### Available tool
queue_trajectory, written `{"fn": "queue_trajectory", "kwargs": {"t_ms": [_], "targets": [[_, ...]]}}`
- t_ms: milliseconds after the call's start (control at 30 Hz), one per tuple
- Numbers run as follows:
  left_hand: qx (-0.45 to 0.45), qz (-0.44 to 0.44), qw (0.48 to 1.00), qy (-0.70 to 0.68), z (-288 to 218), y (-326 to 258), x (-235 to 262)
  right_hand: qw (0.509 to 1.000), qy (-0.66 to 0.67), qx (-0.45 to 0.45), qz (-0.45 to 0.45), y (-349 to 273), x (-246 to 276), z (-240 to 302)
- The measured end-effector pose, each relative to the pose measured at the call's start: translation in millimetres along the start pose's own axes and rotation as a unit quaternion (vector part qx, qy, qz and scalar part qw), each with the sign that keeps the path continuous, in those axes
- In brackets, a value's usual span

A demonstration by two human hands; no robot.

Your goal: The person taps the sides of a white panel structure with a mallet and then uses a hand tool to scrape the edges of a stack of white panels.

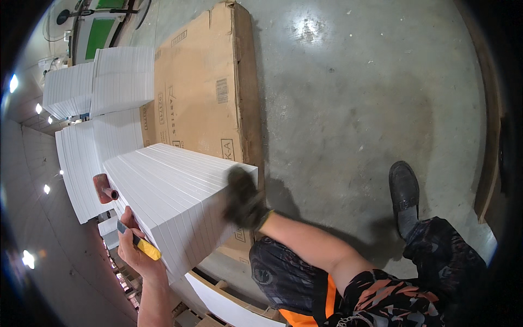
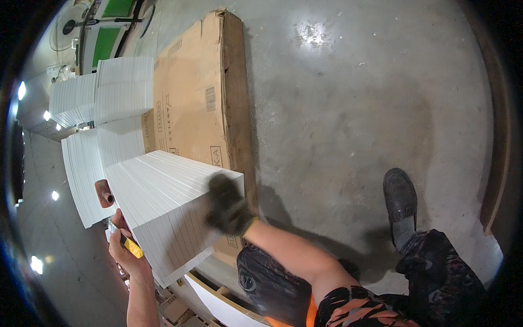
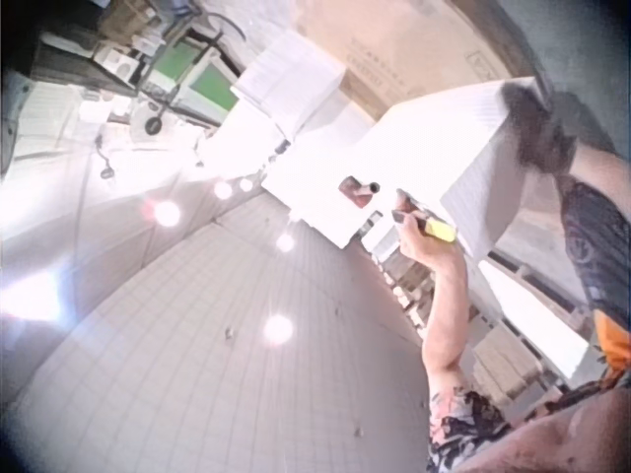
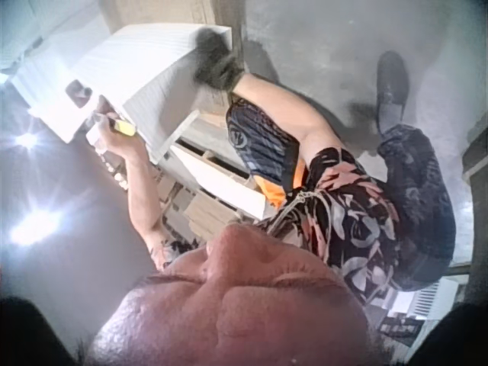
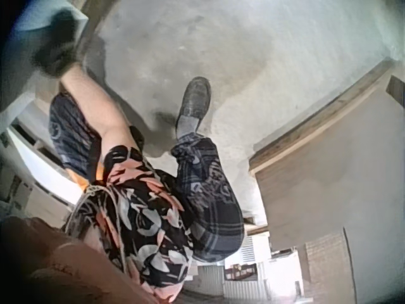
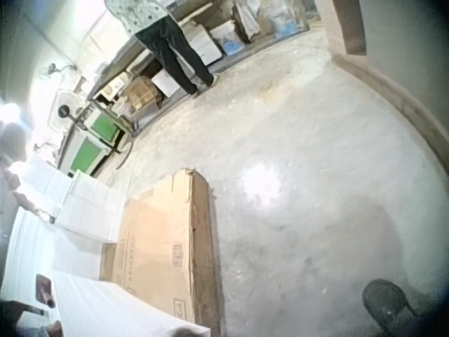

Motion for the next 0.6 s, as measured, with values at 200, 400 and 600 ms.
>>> {"fn": "queue_trajectory", "kwargs": {"t_ms": [200,400,600], "targets": [[0.035,0.002,0.998,-0.044,7,-2,2,0.966,0.012,-0.256,0.038,-38,9,-66],[0.086,0.018,0.992,-0.086,14,-8,-10,0.984,0.166,0.056,-0.036,78,-2,113],[0.026,-0.022,0.999,-0.034,9,-2,7,0.996,0.073,-0.034,-0.028,50,-6,18]]}}
Point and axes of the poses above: each hand's wrist, its own y-axis towards the middle knuckle, its own x-axis out of the back of the hand, z = x × y, the point moved 10 cm from there along y, towards the middle knuckle, and after that the axes turned 5 degrees about y, right-handed, at the moved point
